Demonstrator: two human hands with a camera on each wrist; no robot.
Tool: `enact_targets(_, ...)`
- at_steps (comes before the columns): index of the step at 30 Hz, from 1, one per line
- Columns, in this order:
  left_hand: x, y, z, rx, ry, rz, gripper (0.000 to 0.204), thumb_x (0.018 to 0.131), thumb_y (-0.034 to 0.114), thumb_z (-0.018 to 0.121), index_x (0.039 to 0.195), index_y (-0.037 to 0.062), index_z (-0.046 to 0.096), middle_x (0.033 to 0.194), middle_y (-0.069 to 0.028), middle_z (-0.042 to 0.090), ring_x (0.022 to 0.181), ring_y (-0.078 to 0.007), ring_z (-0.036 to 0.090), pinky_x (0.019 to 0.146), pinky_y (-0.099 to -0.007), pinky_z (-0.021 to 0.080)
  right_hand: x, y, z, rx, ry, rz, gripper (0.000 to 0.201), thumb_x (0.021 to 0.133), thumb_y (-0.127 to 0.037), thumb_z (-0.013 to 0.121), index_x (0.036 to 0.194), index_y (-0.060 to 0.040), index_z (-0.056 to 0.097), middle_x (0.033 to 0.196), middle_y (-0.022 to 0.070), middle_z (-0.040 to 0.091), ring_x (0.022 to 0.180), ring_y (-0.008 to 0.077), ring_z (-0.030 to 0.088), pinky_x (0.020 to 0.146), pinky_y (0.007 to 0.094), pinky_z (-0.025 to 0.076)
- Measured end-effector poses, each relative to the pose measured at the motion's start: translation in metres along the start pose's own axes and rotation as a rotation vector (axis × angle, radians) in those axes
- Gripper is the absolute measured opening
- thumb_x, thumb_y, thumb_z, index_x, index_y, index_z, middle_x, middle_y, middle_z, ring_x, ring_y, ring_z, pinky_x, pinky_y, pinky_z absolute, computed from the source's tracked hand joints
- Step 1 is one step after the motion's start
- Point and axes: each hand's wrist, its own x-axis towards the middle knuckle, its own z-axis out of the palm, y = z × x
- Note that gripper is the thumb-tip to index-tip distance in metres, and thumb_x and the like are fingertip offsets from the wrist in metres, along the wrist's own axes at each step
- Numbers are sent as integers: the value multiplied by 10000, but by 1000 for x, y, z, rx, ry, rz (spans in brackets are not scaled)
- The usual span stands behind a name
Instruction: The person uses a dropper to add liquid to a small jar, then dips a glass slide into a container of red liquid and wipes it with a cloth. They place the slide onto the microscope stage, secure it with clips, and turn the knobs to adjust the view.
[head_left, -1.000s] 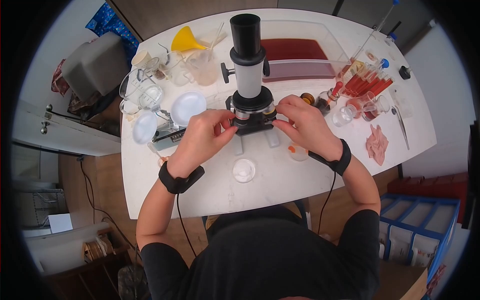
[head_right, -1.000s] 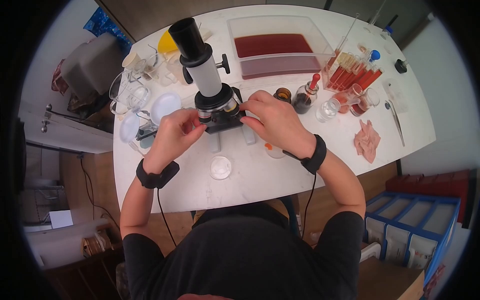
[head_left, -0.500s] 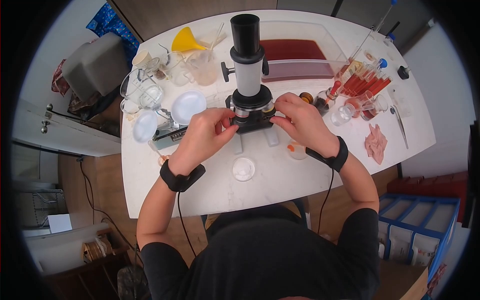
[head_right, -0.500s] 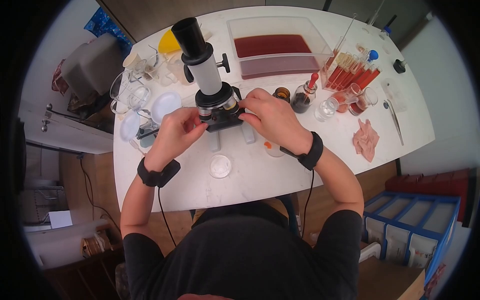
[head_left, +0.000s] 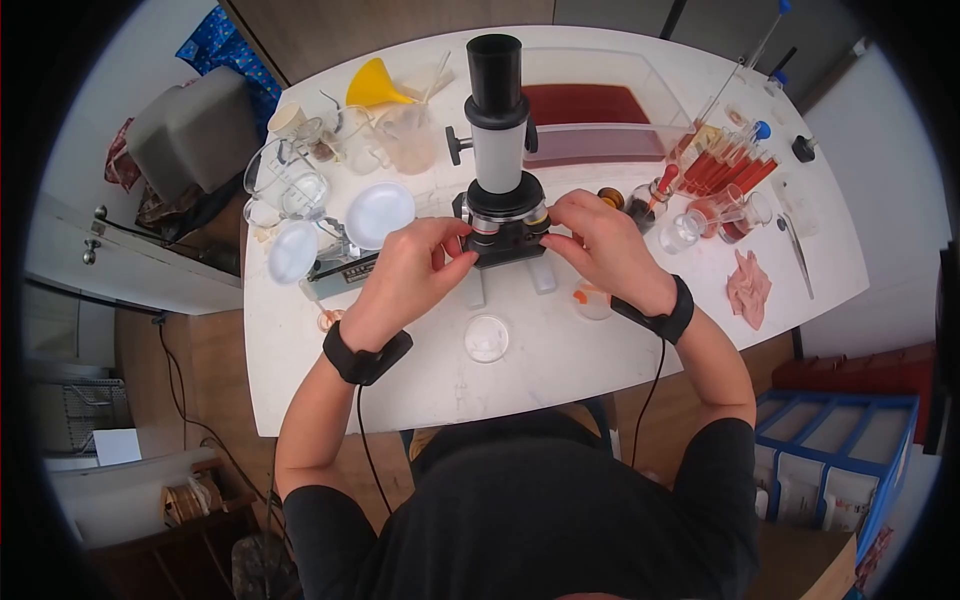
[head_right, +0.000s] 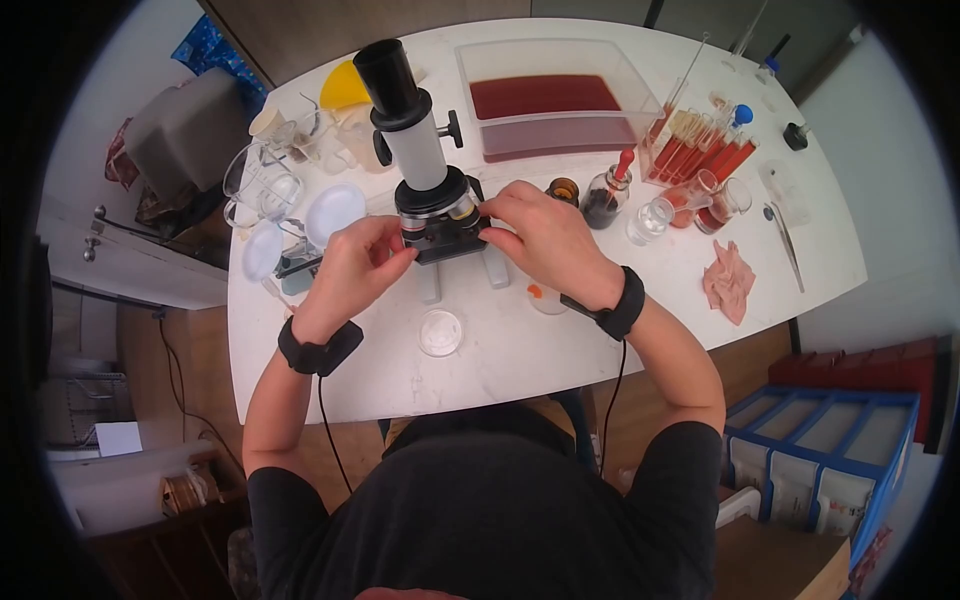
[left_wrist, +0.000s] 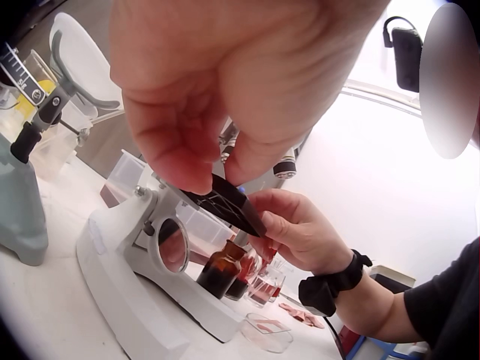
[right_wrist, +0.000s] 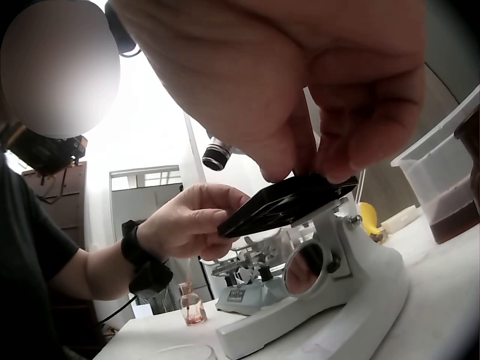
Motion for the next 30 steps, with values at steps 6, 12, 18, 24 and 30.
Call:
enact_targets(6, -5, -1, -7, -1, 10, 23, 245, 775, 13, 672, 1009, -24, 611, 720, -15, 555, 577, -60, 501, 533, -211, 421, 8, 1, -19, 80, 71, 51, 204, 816, -117, 641, 1007, -47, 637, 857, 89, 586, 700, 252, 584, 631, 327, 467)
enact_targets(12, -4, 5, -9, -175, 35, -41, 269, 804, 2, 649, 1067, -7, 597, 775, 19, 549, 636, -38, 496, 582, -184, 427, 33, -8, -33, 238, 160, 90, 207, 902, -154, 543, 1003, 9, 619, 861, 127, 642, 701, 203, 600, 649, 293, 474)
enact_targets(18, 2, -7, -9, -346, 184, 29, 300, 813, 66, 660, 1094, -10, 584, 866, -16, 585, 697, -61, 519, 632, -200, 455, 71, -5, -35, 425, -41, 234, 389, 969, -334, 412, 1053, -5, 602, 808, 49, 635, 585, 84, 531, 495, 229, 438)
enact_targets(24, 33, 14, -35, -517, 214, -30, 332, 922, 197, 553, 1163, -30, 535, 964, -72, 584, 833, -96, 550, 727, -225, 492, 91, -11, -39, 418, -153, 356, 455, 928, -414, 454, 797, -3, 599, 739, 54, 627, 559, 117, 553, 465, 264, 456)
enact_targets(30, 54, 18, -34, -631, 34, -157, 360, 952, 251, 496, 1180, -26, 532, 971, -92, 612, 799, -108, 564, 723, -234, 503, 88, -12, -38, 414, -126, 299, 419, 924, -374, 473, 823, 10, 607, 722, 54, 614, 575, 121, 560, 488, 262, 465)
